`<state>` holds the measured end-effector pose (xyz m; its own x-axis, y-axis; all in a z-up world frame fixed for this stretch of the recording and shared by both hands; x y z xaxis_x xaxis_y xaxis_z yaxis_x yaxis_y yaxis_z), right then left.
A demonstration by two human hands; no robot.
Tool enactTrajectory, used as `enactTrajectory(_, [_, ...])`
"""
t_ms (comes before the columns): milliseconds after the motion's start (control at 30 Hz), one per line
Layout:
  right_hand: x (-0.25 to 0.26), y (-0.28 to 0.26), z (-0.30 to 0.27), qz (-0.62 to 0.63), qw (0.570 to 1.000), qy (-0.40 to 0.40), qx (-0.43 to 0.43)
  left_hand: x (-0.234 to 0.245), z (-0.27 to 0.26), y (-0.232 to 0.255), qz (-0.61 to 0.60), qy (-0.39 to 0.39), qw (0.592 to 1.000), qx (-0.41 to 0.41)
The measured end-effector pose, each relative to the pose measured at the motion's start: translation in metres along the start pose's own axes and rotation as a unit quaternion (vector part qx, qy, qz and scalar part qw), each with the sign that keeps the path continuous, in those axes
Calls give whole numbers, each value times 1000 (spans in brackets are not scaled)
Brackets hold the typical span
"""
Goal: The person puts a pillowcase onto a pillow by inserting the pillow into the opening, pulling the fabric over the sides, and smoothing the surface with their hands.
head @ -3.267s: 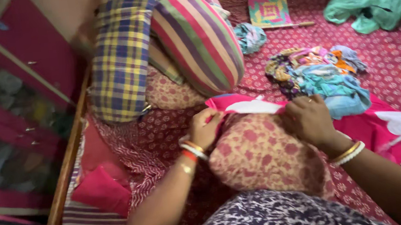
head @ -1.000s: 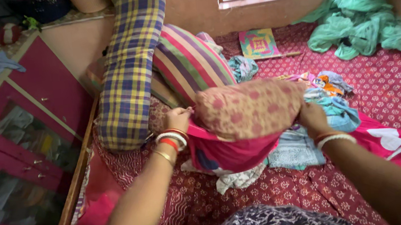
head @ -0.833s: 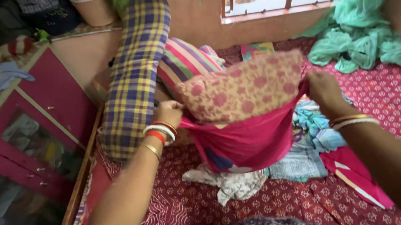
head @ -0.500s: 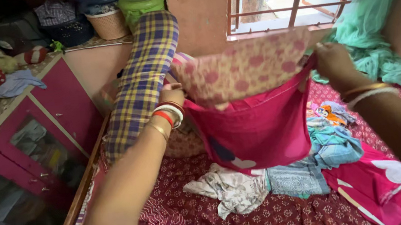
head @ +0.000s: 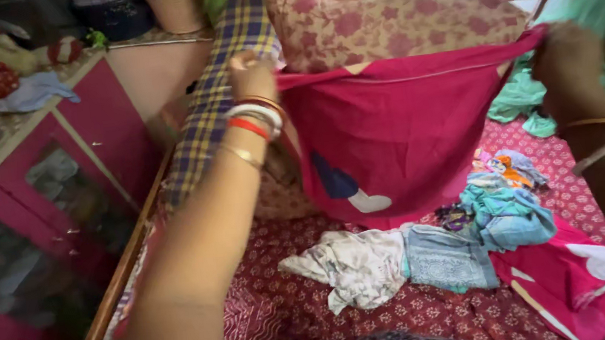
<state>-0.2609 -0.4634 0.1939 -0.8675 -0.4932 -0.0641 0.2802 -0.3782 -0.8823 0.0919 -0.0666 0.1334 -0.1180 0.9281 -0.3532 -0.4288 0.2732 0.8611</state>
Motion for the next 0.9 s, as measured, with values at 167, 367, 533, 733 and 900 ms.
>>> enactTrajectory(167, [2,10,2,-21,994,22,-103,4,-10,0,111,-35,993,-12])
enactTrajectory(367, [18,68,-5,-6,991,30,-129,14,-43,-20,146,-19,988,-49])
enactTrajectory(533, [21,70,-10,48,993,1,-106,26,-43,-25,88,-74,993,8])
enactTrajectory(733, [11,35,-26,109,991,26,-78,54,-78,-8,180,-161,968,72])
enactTrajectory(900, [25,9,-14,-487,706,120,500,82,-132,18,219,-369,897,103])
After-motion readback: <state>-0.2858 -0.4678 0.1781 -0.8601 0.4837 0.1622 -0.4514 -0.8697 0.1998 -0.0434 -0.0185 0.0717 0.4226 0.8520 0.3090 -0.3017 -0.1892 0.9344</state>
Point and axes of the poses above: each hand's wrist, its own z-axis towards the middle knuckle, its own x-axis out of the back of the hand, y = z × x, the point moved 1 cm from there along z, towards the middle knuckle, and after that the axes turned 12 degrees about y, right-handed, at the moved point
